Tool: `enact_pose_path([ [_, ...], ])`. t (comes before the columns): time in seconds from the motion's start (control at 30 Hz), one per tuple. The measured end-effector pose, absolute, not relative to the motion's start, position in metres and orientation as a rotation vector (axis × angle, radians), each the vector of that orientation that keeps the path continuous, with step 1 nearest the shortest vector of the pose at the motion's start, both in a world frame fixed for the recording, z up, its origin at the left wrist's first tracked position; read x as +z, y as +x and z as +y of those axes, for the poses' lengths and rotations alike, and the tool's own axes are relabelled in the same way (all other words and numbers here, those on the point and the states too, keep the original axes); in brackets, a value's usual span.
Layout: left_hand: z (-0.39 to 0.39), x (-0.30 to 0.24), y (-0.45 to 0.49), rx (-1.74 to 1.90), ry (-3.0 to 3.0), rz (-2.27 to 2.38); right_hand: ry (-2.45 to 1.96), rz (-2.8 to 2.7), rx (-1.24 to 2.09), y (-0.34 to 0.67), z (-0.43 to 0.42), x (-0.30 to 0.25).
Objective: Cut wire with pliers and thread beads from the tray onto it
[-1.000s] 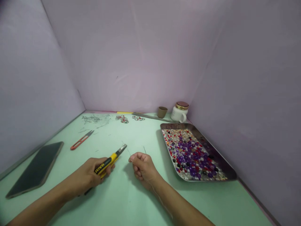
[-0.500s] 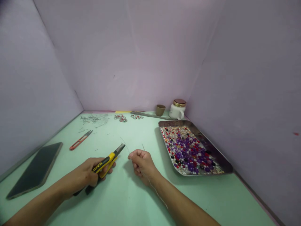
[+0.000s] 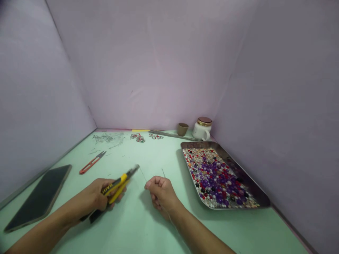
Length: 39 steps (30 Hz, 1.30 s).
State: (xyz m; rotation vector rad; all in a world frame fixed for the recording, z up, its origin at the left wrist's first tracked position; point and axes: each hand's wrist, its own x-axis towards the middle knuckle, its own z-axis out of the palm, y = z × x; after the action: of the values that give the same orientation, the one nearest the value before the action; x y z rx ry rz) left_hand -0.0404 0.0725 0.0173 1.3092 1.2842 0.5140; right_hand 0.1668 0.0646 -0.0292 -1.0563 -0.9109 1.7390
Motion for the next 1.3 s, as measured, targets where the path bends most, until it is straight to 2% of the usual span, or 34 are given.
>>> enact_pose_path([
  [0.13, 0.091, 0.017, -0.067, 0.968, 1.071, 1.603, -1.040, -0.936, 1.739, 0.168, 0.064, -0.032],
  [0.2, 0.093, 0.017, -0.072, 0.997, 1.067, 1.570, -0.987, -0.869, 1.759, 0.170, 0.066, -0.034],
  [0.33, 0.078, 0.019, -0.052, 0.788, 1.173, 1.270, -0.844, -0.746, 1.844, 0.175, 0.070, -0.035],
  [0.5, 0.059, 0.021, -0.026, 0.579, 1.301, 1.165, -0.703, -0.637, 2.055, 0.181, 0.070, -0.033],
  [0.67, 0.057, 0.022, -0.024, 0.525, 1.417, 1.209, -0.600, -0.597, 2.172, 0.182, 0.070, -0.034],
  [1.3, 0.058, 0.027, -0.024, 0.503, 1.543, 1.206, -0.573, -0.521, 2.227, 0.182, 0.070, -0.036],
])
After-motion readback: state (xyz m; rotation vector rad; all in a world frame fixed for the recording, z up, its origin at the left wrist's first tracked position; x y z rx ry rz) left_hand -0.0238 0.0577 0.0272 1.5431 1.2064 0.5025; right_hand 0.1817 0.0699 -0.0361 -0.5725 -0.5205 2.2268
